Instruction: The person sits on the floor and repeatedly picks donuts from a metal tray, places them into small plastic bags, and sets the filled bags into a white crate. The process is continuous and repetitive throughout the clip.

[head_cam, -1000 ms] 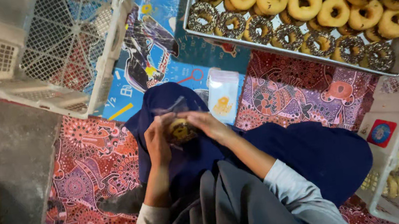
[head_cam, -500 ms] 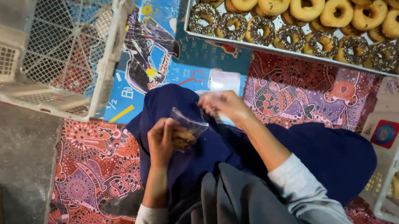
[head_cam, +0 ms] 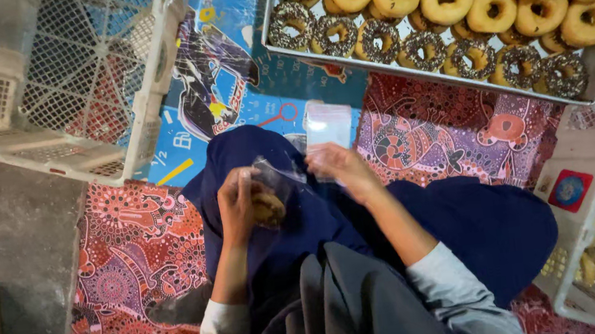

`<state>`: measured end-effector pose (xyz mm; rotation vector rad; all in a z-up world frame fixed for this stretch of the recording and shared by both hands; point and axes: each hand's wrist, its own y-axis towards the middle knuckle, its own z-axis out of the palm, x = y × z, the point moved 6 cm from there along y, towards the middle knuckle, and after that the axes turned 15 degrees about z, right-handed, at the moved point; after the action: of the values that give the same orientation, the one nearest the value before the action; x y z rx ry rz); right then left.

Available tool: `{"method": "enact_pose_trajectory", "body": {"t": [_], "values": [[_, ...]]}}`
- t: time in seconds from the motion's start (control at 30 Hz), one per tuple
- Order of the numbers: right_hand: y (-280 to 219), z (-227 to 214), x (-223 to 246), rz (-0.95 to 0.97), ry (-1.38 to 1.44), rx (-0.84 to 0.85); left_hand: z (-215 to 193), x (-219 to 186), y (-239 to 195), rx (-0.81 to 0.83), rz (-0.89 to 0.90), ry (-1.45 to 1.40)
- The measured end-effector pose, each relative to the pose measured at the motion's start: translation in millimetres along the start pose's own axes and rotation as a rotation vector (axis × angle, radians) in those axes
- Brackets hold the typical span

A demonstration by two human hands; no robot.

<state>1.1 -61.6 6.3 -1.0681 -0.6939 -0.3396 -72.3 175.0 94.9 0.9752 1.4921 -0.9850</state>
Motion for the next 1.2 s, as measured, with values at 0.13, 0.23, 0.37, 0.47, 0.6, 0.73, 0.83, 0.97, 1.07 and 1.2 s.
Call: {"method": "enact_pose_trajectory", "body": {"t": [0.13,0.23,0.37,0.47,0.6,0.73,0.83,0.97,1.07,1.2], "values": [[-24,51,-32,-0.065,0.024,0.171,-2,8,-12,-0.089,0.052,-0.139],[-27,63,-15,-0.1,0.023,0.102,-1,8,-8,-0.083,0.066,-0.136],[-26,59,7,-0.04,0.198,0.087,-2,19,-16,-0.084,0.055,-0.071],[-21,54,25,-0.026,0.185,0.141,-3,19,-16,-0.035,0.177,0.041],[-17,35,46,0.014,0.391,0.231,3,27,-12,0.063,0.068,-0.144],[-26,18,59,-0.084,0.271,0.113,0,16,-13,0.089,0.125,-0.021],[-33,33,37,0.172,-0.178,0.227,3,-1,-9,0.087,0.239,0.2],[-49,59,16,0.229,-0.069,0.603,10,-13,-6,0.12,0.241,0.328],[-43,47,10,0.272,0.2,0.611,13,-19,-6,0.204,0.27,0.24],[-21,-16,28,-0.046,0.65,0.414,7,-8,-8,0.147,0.199,0.192]]}}
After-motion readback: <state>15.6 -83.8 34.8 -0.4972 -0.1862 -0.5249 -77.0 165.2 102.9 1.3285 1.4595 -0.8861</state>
